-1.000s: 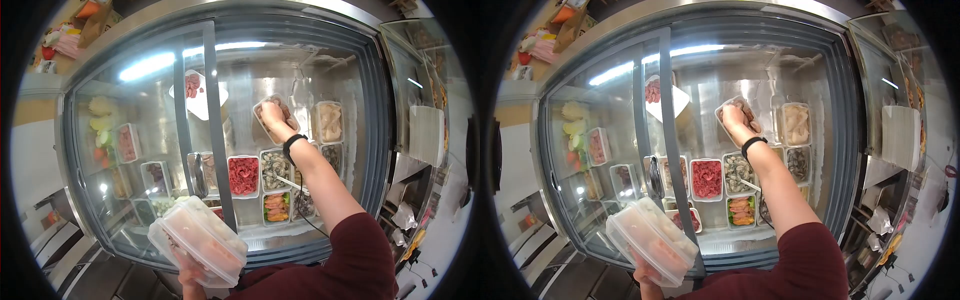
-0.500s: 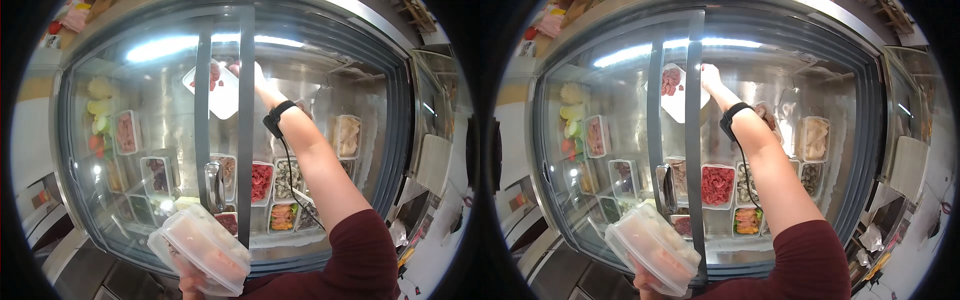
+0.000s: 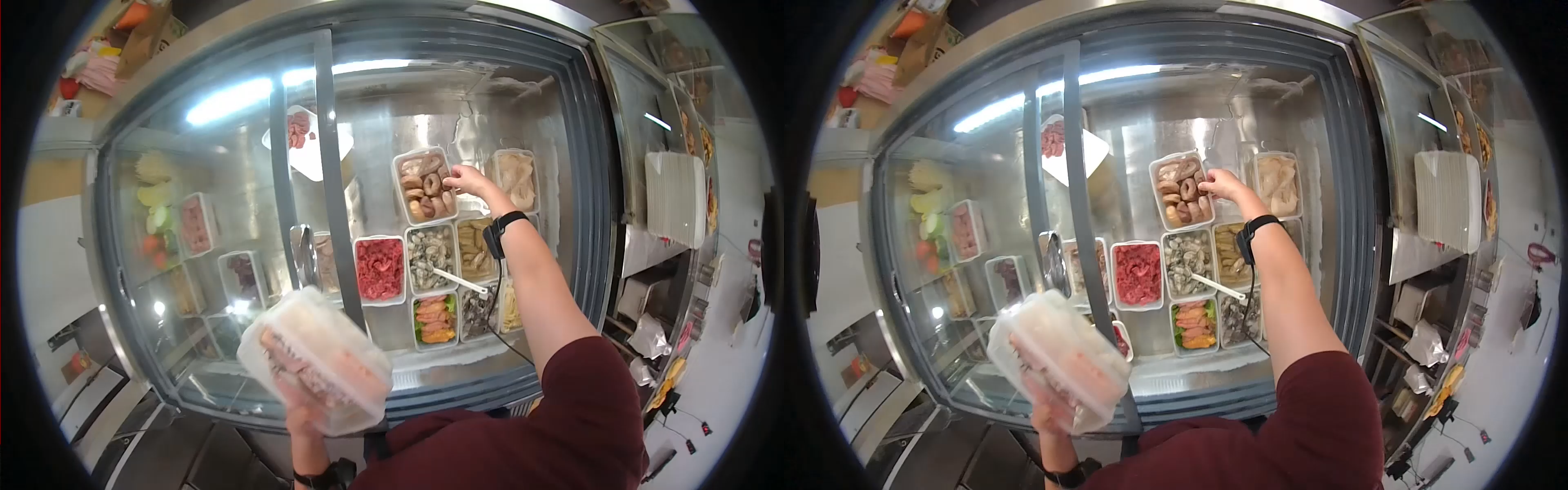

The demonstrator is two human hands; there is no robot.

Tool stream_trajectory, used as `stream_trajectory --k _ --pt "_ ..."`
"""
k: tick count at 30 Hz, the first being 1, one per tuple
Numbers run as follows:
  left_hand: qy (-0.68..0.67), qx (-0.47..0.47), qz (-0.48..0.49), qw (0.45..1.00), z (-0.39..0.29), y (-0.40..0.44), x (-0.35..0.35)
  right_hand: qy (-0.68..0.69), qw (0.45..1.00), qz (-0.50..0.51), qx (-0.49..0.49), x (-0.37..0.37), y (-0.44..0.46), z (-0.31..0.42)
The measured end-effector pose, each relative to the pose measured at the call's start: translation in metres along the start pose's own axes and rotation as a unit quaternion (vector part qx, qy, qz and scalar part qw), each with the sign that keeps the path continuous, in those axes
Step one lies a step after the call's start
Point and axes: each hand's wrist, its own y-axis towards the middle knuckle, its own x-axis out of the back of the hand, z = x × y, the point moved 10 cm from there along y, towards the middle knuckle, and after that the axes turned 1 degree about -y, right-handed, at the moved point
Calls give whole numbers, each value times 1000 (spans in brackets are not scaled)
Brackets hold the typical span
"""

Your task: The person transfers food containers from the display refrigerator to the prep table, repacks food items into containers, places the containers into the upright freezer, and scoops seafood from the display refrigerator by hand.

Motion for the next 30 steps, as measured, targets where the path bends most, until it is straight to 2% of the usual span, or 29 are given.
stream_trajectory --k 2,5,9,10,12,13,14,15,18,21,23,24,25,26,27,30 --pt "12 11 3 1000 4 -11 -13 62 998 31 -7 2 -31 30" --pt "-24 14 31 999 10 -22 -34 71 996 -47 27 35 -72 57" --pt "-48 12 110 993 11 -43 -72 41 986 -62 149 58 -176 119" --pt "-14 37 110 993 23 -44 -59 103 982 -50 154 56 -216 140" --pt "48 103 111 987 47 -46 -29 131 984 -34 116 35 -272 153" --pt "57 111 111 986 46 -53 -33 144 984 -24 100 21 -297 158" --pt "67 119 111 984 46 -61 -37 224 970 24 89 -1 -323 164" --pt "59 92 105 988 37 -75 -58 300 948 72 76 -23 -349 170" --pt "23 45 111 992 36 -121 -69 234 958 122 111 -51 -425 201" --pt "4 -31 105 994 41 -171 -58 140 958 150 198 -76 -465 211" --pt "32 -103 31 994 63 -205 -24 182 931 196 250 -111 -476 192" --pt "61 -126 -31 990 82 -219 6 180 929 249 205 -129 -488 185" --pt "-1 -131 4 991 81 -252 -7 166 927 299 157 -145 -505 182" --pt "-54 -141 52 987 55 -239 -40 157 922 322 147 -139 -483 201" --pt "-49 -182 28 982 52 -247 -36 136 919 344 136 -142 -486 213" --pt "-61 -300 -19 952 61 -259 -16 4 893 397 212 -158 -469 248"
